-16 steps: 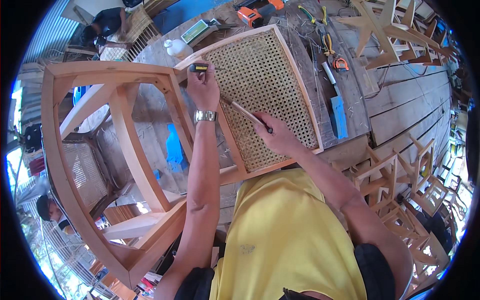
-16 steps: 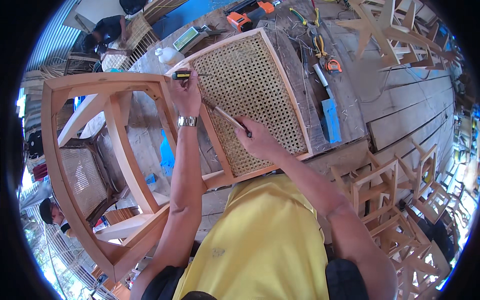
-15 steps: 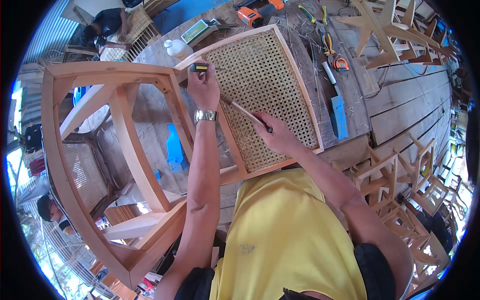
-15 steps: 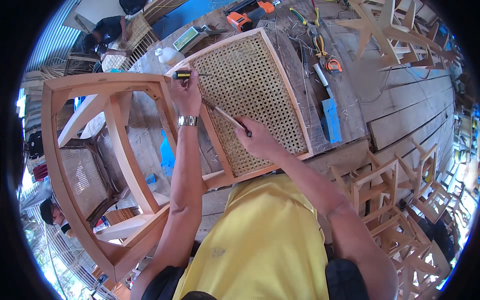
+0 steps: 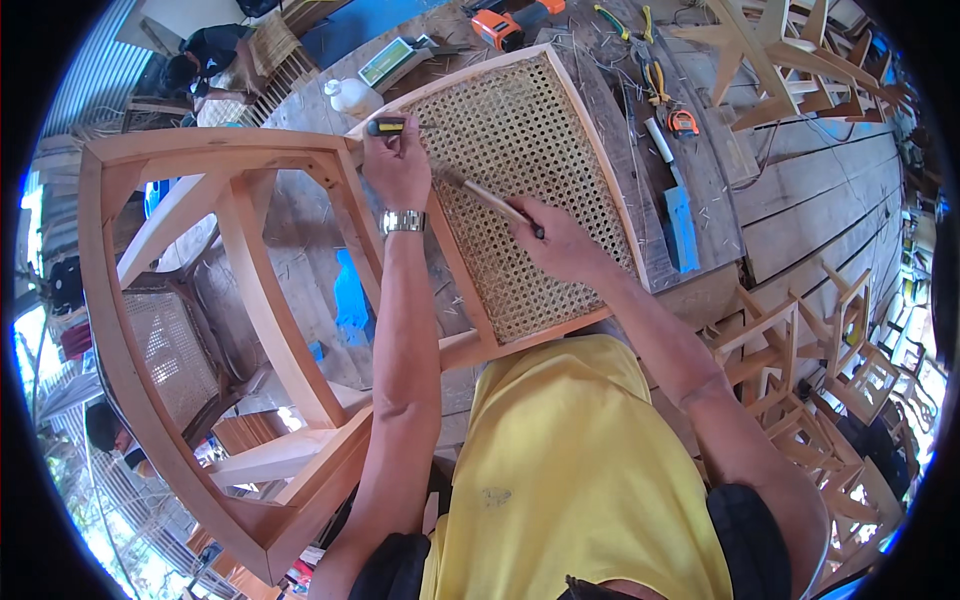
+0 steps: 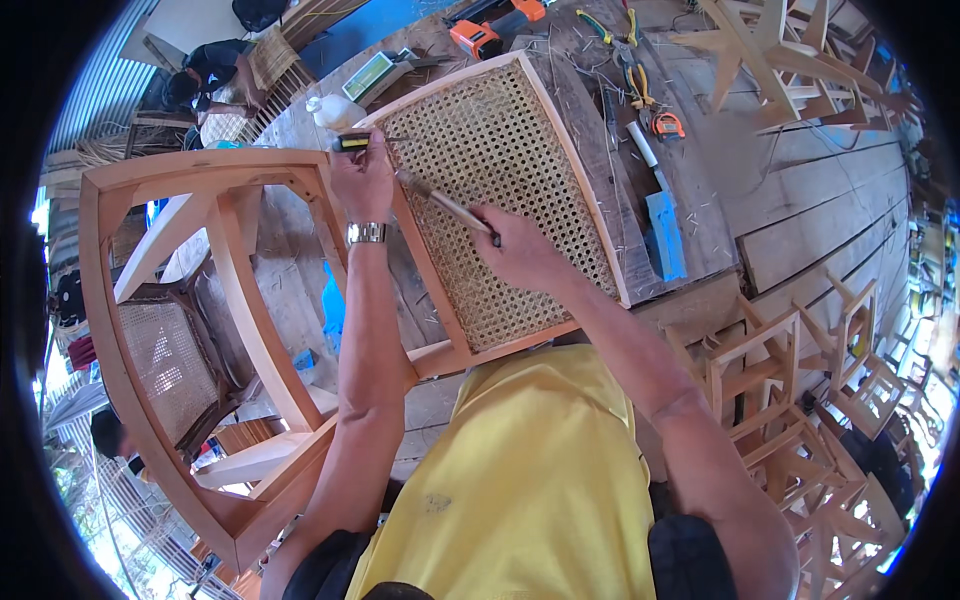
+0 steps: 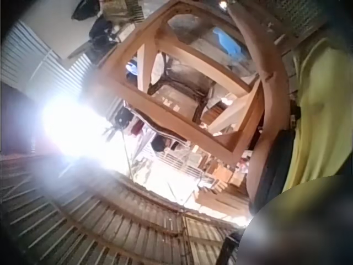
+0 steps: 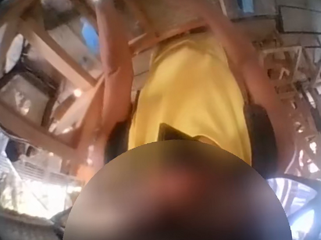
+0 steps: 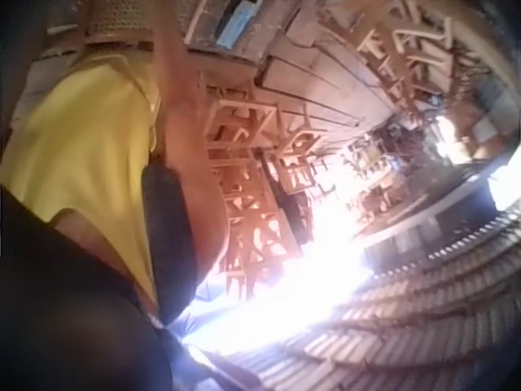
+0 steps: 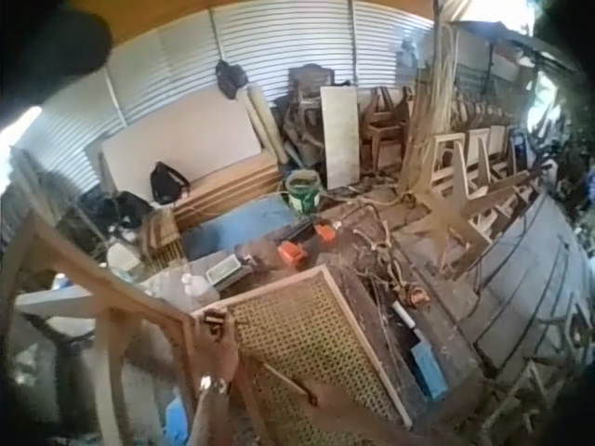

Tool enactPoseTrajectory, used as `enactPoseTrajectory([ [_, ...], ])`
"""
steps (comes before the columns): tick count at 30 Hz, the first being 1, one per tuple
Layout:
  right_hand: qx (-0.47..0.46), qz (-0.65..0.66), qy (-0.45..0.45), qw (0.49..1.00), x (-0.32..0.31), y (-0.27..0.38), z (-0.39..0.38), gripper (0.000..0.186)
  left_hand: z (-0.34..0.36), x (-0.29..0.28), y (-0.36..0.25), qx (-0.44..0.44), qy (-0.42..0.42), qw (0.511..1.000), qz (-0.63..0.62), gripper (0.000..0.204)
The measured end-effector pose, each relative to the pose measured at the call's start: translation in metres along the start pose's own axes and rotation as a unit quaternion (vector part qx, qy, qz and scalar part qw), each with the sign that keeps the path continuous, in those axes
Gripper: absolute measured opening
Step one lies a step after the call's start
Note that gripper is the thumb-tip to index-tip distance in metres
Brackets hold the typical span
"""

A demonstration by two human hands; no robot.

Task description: Installing cane webbing into a wooden chair frame using a hand tool.

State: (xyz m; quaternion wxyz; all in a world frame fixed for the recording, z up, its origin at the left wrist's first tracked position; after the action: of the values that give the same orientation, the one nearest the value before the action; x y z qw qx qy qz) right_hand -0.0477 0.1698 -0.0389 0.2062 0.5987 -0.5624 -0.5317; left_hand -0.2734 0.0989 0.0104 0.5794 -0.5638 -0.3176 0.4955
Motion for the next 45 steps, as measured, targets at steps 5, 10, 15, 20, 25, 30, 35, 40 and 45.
enactPoseTrajectory([
  [5,-0.019,-0.05,0.006,0.999,0.007,0.01,0.002,0.04,0.0,0.0,-0.002,0.055,-0.003,0.999,0.001,0.011],
  [10,0.007,-0.024,0.008,1.0,0.004,0.006,0.009,0.04,-0.002,0.006,0.014,0.074,0.015,0.997,-0.023,0.012],
  [15,0.046,-0.019,-0.072,0.996,-0.015,-0.008,0.018,0.038,0.002,0.001,0.0,0.056,-0.01,0.998,-0.03,0.012],
  [20,-0.02,-0.038,-0.03,0.999,-0.006,0.006,0.024,0.036,0.015,0.006,0.025,0.049,0.002,0.998,-0.049,0.012],
  [25,0.0,-0.033,-0.131,0.991,-0.012,0.002,0.023,0.033,0.009,0.004,0.011,0.049,-0.008,0.995,-0.091,0.016],
  [30,-0.019,-0.049,-0.073,0.996,-0.001,0.008,0.024,0.033,0.016,0.009,0.013,0.066,-0.005,0.997,-0.032,0.014],
  [35,0.044,-0.015,-0.064,0.997,-0.014,0.008,0.03,0.033,0.017,0.014,0.01,0.06,0.006,0.997,-0.058,0.011],
  [40,-0.031,-0.038,-0.102,0.994,-0.013,0.014,0.029,0.033,0.027,0.019,0.013,0.075,0.002,0.997,-0.016,0.013],
  [45,0.066,0.015,-0.108,0.992,-0.014,-0.005,0.042,0.034,0.034,0.017,0.026,0.053,0.004,0.997,-0.058,0.015],
])
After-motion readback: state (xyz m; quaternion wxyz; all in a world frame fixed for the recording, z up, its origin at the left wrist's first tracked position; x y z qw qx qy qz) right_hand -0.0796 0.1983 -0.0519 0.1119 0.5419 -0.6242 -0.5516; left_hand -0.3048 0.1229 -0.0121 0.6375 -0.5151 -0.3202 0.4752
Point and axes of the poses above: each hand's wrist, its own z-axis towards the middle knuckle, its own x-axis out of the palm, y = z × x, the point moved 10 cm from there along z, towards the middle knuckle, and after that the axes turned 14 degrees about -z, right-handed, at the moved point
